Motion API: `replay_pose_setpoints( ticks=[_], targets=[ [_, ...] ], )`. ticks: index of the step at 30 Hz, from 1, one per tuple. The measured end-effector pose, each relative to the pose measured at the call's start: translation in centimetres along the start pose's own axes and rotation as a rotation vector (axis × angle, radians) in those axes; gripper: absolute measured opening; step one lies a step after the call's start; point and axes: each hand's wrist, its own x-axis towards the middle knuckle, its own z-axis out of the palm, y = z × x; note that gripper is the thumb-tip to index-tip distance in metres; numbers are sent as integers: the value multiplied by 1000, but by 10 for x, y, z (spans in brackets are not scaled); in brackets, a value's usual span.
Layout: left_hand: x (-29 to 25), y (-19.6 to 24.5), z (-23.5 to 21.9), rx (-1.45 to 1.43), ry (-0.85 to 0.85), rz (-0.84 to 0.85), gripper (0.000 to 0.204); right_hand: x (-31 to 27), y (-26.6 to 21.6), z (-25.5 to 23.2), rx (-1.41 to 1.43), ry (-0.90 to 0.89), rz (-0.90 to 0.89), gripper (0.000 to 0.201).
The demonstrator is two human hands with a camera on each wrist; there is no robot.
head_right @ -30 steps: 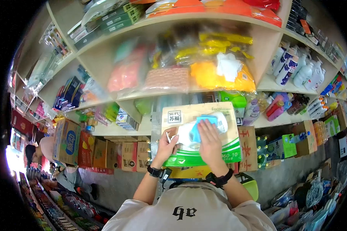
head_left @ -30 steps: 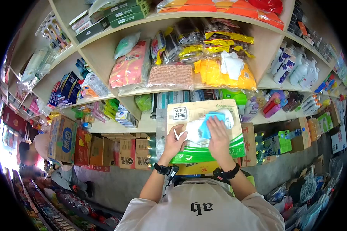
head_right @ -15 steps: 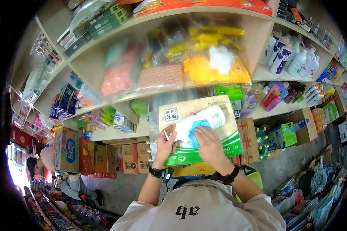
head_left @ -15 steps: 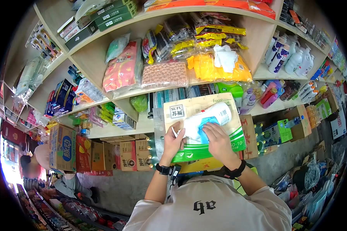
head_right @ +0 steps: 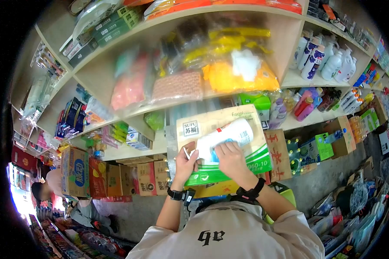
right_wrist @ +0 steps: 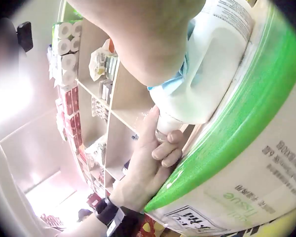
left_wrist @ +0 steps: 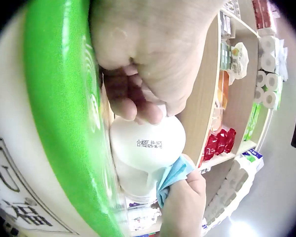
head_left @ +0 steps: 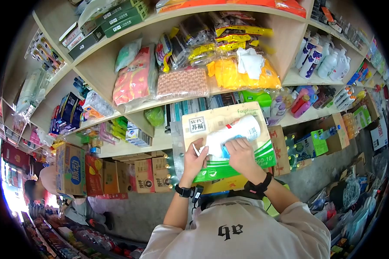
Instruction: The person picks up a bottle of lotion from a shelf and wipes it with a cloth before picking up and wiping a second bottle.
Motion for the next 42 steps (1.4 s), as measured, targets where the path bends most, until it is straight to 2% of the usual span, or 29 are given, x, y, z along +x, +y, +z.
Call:
replay_pose_setpoints(
  ticks=[2, 5, 11, 14, 18, 20, 23, 26, 29, 31, 32, 33, 34, 36, 38, 40, 41, 42],
  targets=[
    [2, -3, -1, 1, -3, 3, 48, 0, 1, 2, -17, 41, -20, 17],
    [5, -11, -3, 4, -16, 25, 45, -6, 4, 3, -15, -6, -13, 17],
    [3, -7, 2, -49, 8, 55, 42, 0, 6, -14, 133, 22, 35, 24],
    [0, -5, 3, -14, 1, 54, 42, -6, 23, -19, 315, 65, 204, 28],
    [0, 1, 1, 4, -7, 22, 42, -12, 44, -28, 681, 240, 517, 10],
    [0, 3, 0, 10, -14, 17, 42, -6, 53, -41, 897, 378, 611, 16],
    [1, 0, 0, 1, -26, 24, 41, -6, 68, -38, 1046, 668, 765, 29],
    [3, -4, 0, 2, -20, 27, 41, -1, 64, -32, 983, 766, 845, 16],
    [4, -2, 2, 0, 13, -6, 40, -5, 58, -20, 376, 380, 397, 32],
    [9, -18, 2, 19, 78, 95, 41, -4, 52, -26, 56, 63, 104, 53],
    [11, -20, -3, 122, 31, 45, 52, -13, 59, -18, 39, 7, 99, 60],
    [4, 2, 0, 319, 26, -55, 53, -10, 44, -37, 112, -20, 146, 62],
    [1, 2, -1, 261, 10, 67, 56, -6, 40, -45, 40, -72, 160, 63],
    [-11, 26, 7, 115, 2, 81, 58, -14, 57, -41, 18, -134, 199, 66],
    [-5, 10, 5, 93, 2, 100, 62, -13, 67, -31, 16, -123, 136, 68],
    [11, -21, 12, 127, 120, 454, 53, -4, 61, -20, 128, -38, 179, 57],
    [14, -22, 13, 154, 163, 632, 49, 0, 64, -18, 112, -23, 149, 57],
    [15, -27, 10, 220, 159, 614, 43, 2, 68, -13, 92, -11, 130, 57]
  ],
)
